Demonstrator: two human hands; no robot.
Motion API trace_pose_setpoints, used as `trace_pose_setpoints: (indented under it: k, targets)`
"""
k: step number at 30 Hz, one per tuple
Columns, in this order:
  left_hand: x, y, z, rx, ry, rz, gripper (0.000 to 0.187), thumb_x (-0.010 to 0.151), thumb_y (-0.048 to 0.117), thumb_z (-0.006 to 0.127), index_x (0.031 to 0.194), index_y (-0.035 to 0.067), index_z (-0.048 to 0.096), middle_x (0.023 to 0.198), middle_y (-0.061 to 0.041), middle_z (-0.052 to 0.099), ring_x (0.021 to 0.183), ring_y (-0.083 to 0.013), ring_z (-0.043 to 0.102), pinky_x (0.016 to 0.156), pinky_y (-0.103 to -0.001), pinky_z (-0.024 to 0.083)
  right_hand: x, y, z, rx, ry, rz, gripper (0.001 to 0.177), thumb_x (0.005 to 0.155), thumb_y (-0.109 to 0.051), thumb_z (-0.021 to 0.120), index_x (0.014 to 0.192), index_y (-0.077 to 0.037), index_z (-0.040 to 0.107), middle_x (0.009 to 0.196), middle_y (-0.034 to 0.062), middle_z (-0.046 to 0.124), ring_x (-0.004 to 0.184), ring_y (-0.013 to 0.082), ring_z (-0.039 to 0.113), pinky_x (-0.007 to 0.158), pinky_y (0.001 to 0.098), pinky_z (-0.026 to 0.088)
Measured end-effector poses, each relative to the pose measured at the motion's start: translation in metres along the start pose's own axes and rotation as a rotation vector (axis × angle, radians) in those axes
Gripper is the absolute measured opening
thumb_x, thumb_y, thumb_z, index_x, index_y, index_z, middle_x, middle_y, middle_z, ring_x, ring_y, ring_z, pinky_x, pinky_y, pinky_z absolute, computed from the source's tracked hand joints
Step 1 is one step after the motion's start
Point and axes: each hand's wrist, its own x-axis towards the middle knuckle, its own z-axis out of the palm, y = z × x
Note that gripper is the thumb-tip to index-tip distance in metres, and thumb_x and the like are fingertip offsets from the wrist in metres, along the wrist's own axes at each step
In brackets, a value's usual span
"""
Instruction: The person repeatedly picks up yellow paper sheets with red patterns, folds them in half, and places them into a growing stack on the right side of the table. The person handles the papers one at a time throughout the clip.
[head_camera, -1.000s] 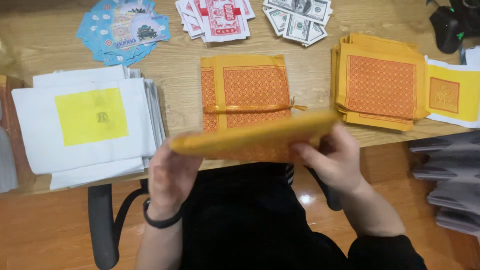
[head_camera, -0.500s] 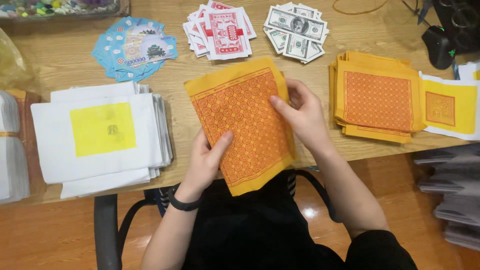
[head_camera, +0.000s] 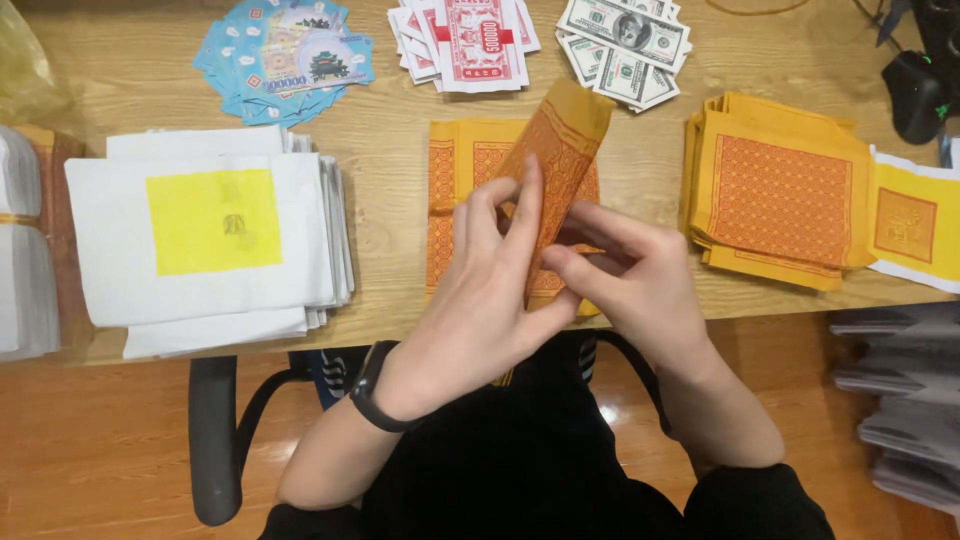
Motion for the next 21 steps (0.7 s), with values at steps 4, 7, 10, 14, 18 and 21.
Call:
trace_pose_setpoints:
  k: [4, 7, 10, 14, 18, 21]
  targets:
    - [-0.005, 0.001, -0.014, -0.129, -0.047, 0.003, 0.09, 0.095, 0.031, 0.068, 0.155, 0.011, 0.005, 0.141, -0.021, 0.029, 0.136, -0.0366, 0.033, 0.119, -0.043, 0.028, 0.007, -0.012, -0.002, 0.03, 0.001, 0.041, 0.045, 0.075, -0.009, 0.076, 0.115, 0.006, 0.065, 0.101, 0.0127, 0.07, 0.092, 0.0125, 0.065, 0.085, 0.0249, 0.06]
    - [-0.007, -0.001, -0.017, -0.214, -0.021, 0.016, 0.07, 0.1, 0.024, 0.057, 0.154, 0.009, 0.015, 0.142, -0.02, 0.031, 0.138, -0.0336, 0.033, 0.12, -0.04, 0.027, 0.008, -0.025, -0.001, 0.044, -0.163, -0.06, 0.053, 0.076, -0.006, 0.072, 0.126, 0.003, 0.058, 0.118, 0.0157, 0.068, 0.105, 0.0164, 0.065, 0.094, 0.0282, 0.057]
    - [-0.007, 0.0, -0.015, -0.121, 0.045, 0.059, 0.066, 0.101, 0.018, 0.058, 0.153, 0.008, 0.019, 0.139, -0.022, 0.035, 0.133, -0.0356, 0.04, 0.118, -0.042, 0.033, 0.007, -0.024, 0.001, 0.052, -0.228, -0.123, 0.045, 0.083, -0.006, 0.068, 0.126, 0.004, 0.058, 0.114, 0.0115, 0.067, 0.102, 0.0134, 0.062, 0.09, 0.0235, 0.054]
    - [-0.003, 0.0, -0.018, -0.117, 0.118, 0.012, 0.063, 0.098, 0.02, 0.063, 0.151, 0.011, 0.03, 0.135, -0.017, 0.043, 0.129, -0.0302, 0.046, 0.116, -0.04, 0.035, 0.008, -0.021, 0.003, 0.105, -0.22, -0.161, 0.039, 0.089, -0.004, 0.062, 0.126, 0.007, 0.056, 0.114, 0.0101, 0.062, 0.109, 0.0144, 0.058, 0.098, 0.0266, 0.05]
    - [-0.003, 0.002, -0.019, -0.181, 0.174, 0.034, 0.063, 0.096, 0.014, 0.068, 0.148, 0.008, 0.033, 0.134, -0.016, 0.046, 0.131, -0.0288, 0.05, 0.117, -0.037, 0.039, 0.008, -0.022, 0.002, 0.225, -0.245, -0.149, 0.044, 0.089, -0.007, 0.061, 0.129, 0.008, 0.053, 0.129, 0.0134, 0.059, 0.119, 0.018, 0.056, 0.106, 0.0301, 0.047]
    - [-0.005, 0.005, -0.026, -0.282, 0.142, -0.03, 0.063, 0.093, 0.014, 0.07, 0.146, 0.01, 0.037, 0.133, -0.011, 0.049, 0.126, -0.0215, 0.052, 0.102, -0.029, 0.052, 0.009, -0.011, -0.003, 0.157, -0.207, -0.167, 0.025, 0.091, -0.009, 0.066, 0.074, -0.008, 0.047, 0.074, -0.0048, 0.033, 0.072, 0.0053, 0.034, 0.063, 0.0195, 0.031]
